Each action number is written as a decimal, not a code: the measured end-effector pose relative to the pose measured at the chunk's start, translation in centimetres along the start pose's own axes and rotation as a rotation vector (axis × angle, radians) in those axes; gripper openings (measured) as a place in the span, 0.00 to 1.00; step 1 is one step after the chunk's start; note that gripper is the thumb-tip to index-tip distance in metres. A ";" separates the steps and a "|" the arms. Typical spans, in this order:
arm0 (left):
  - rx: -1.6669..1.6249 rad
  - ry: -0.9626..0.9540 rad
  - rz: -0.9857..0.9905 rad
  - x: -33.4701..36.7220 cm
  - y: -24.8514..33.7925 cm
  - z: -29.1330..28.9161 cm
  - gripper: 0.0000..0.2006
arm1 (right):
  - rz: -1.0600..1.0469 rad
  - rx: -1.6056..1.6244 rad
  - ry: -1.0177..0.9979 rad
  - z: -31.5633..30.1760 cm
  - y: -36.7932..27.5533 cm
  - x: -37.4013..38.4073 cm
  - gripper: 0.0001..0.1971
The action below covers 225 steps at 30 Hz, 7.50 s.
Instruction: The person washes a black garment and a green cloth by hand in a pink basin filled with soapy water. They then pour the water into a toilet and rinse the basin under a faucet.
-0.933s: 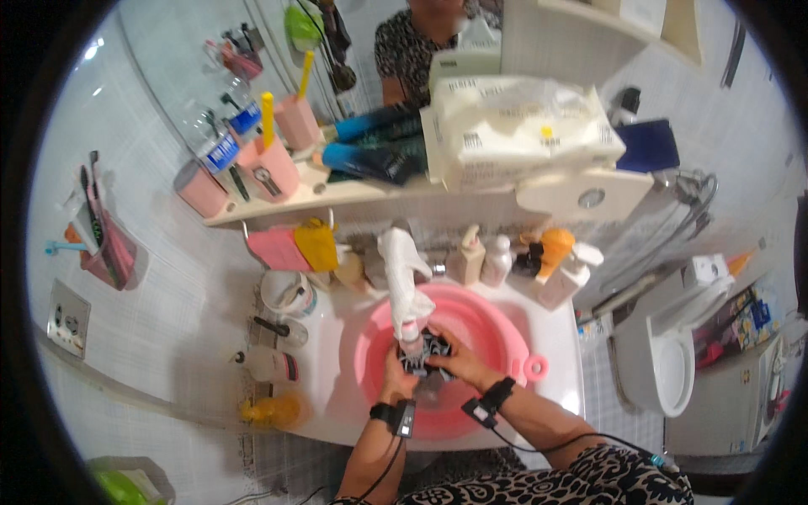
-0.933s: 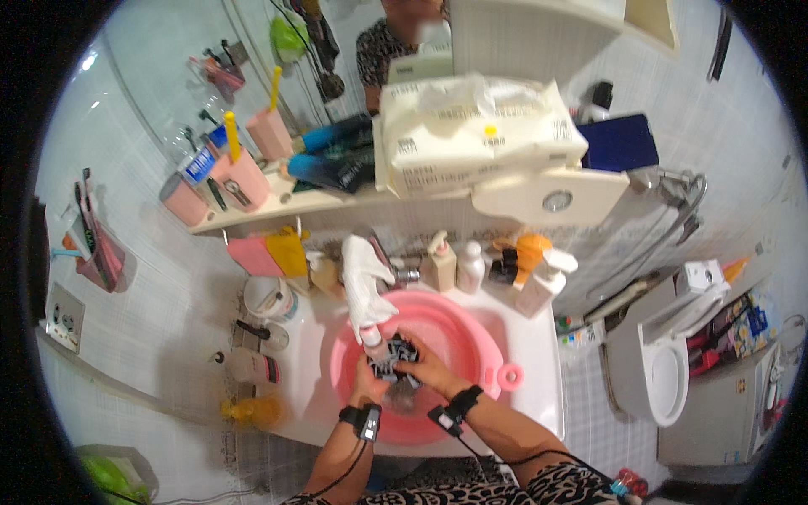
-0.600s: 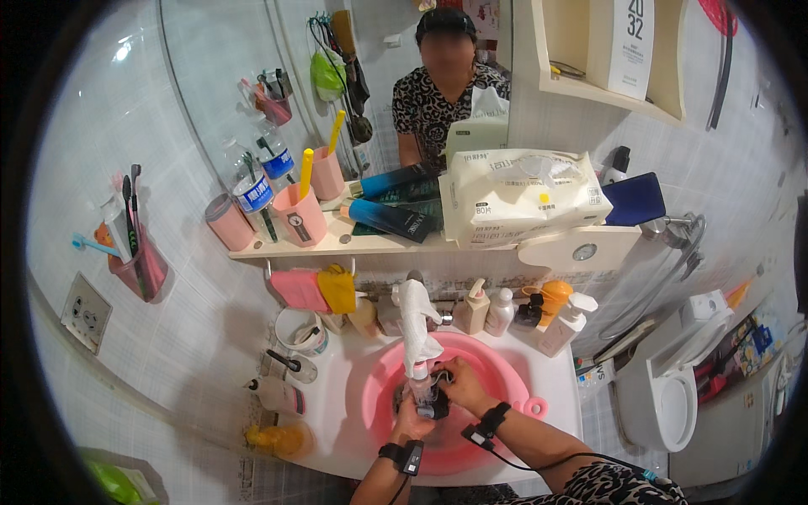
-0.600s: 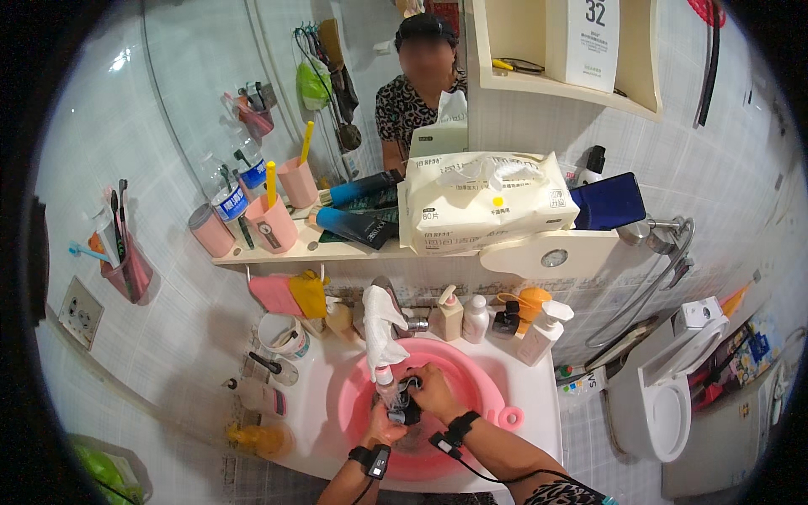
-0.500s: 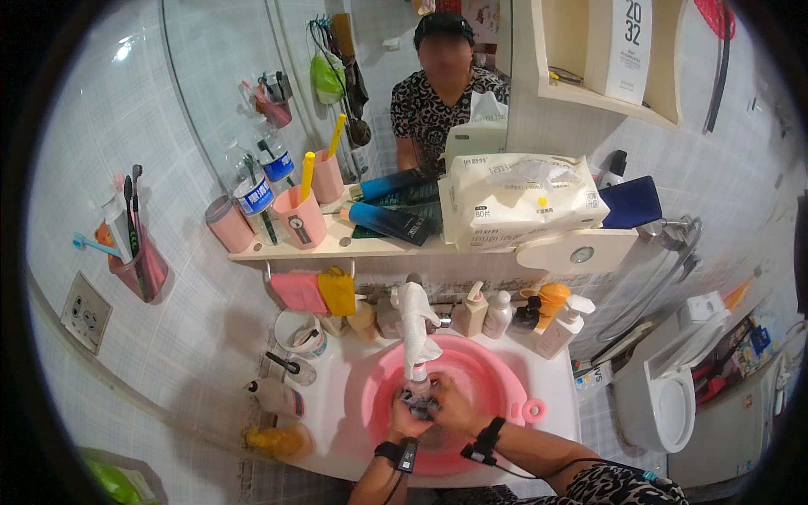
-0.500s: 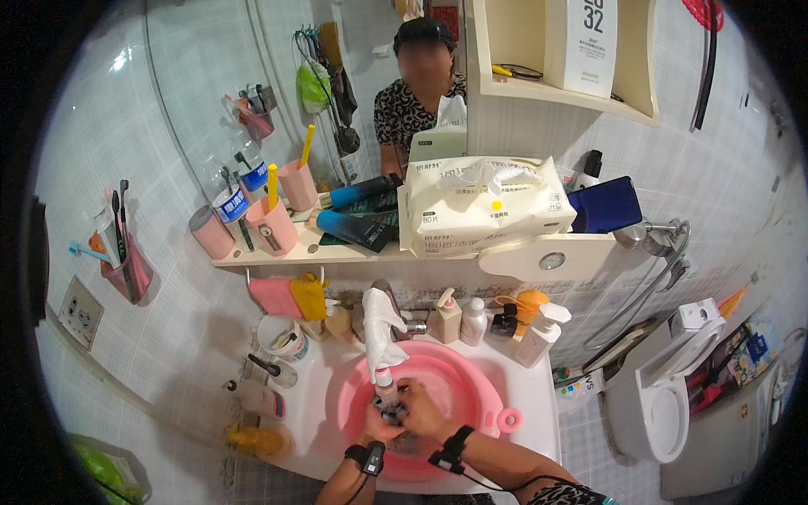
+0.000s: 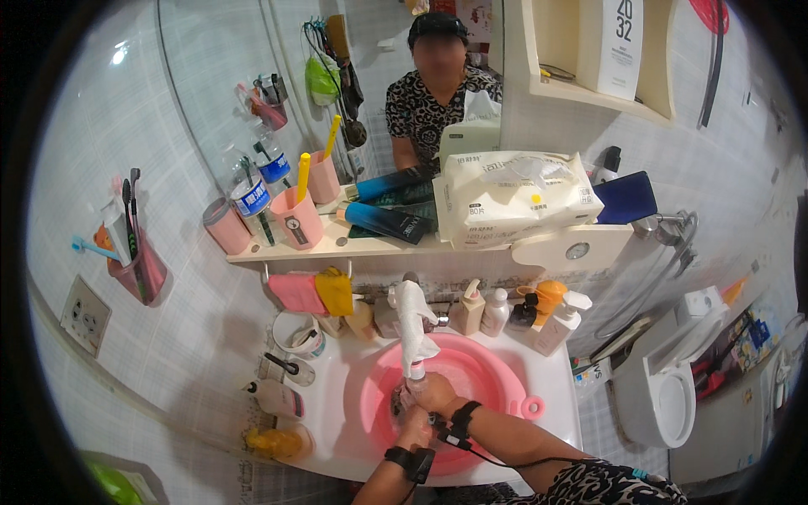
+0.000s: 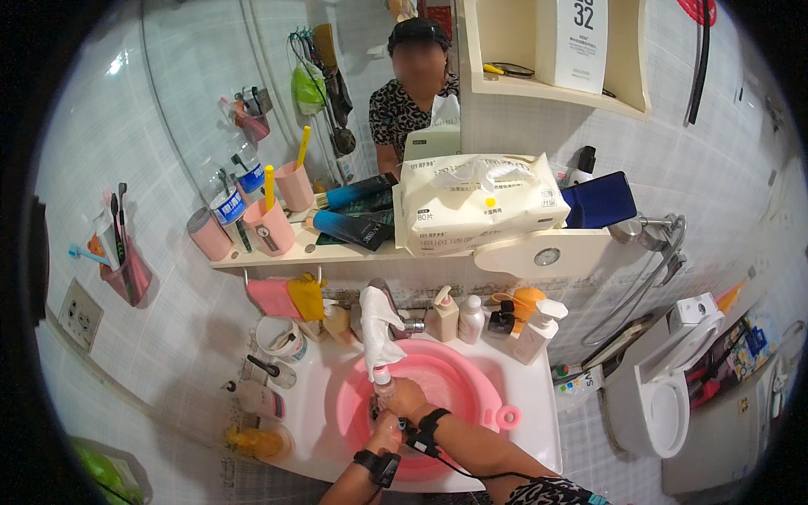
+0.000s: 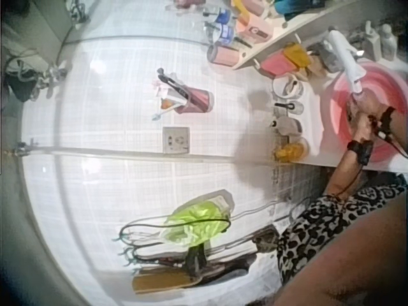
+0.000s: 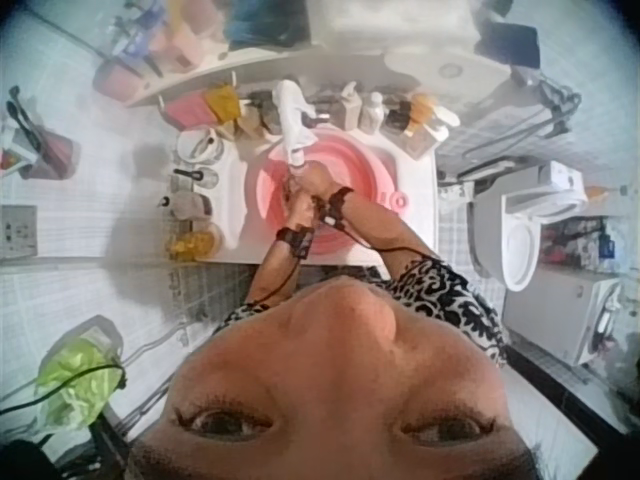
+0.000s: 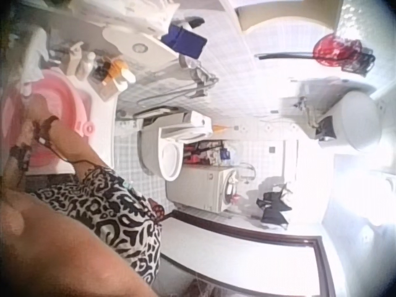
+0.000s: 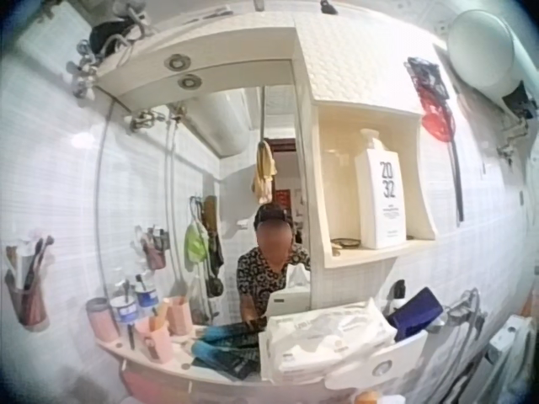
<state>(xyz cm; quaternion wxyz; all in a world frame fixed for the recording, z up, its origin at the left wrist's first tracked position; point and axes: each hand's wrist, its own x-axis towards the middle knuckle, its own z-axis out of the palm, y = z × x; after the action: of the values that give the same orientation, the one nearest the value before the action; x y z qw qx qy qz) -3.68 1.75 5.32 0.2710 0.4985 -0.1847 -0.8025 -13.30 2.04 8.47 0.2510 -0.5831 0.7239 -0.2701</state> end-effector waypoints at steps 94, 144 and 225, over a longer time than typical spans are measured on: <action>-0.179 -0.272 -0.071 0.7 3.7 -0.1 0.17 | 0.324 1.395 0.023 -2.3 3.1 -2.4 0.15; -0.414 -0.279 -0.126 -3.9 8.1 1.2 0.16 | 0.813 1.599 -0.278 0.0 5.9 -4.8 0.37; 0.117 -0.226 0.057 -1.5 5.6 1.1 0.14 | 0.790 1.739 0.114 2.6 6.9 -3.8 0.18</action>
<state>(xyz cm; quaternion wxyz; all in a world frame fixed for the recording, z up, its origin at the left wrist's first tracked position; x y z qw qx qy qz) -2.78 -1.70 10.01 0.2417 0.4145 -0.2745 -0.8333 -15.64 6.72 2.04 0.6338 0.1077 0.4254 -0.6370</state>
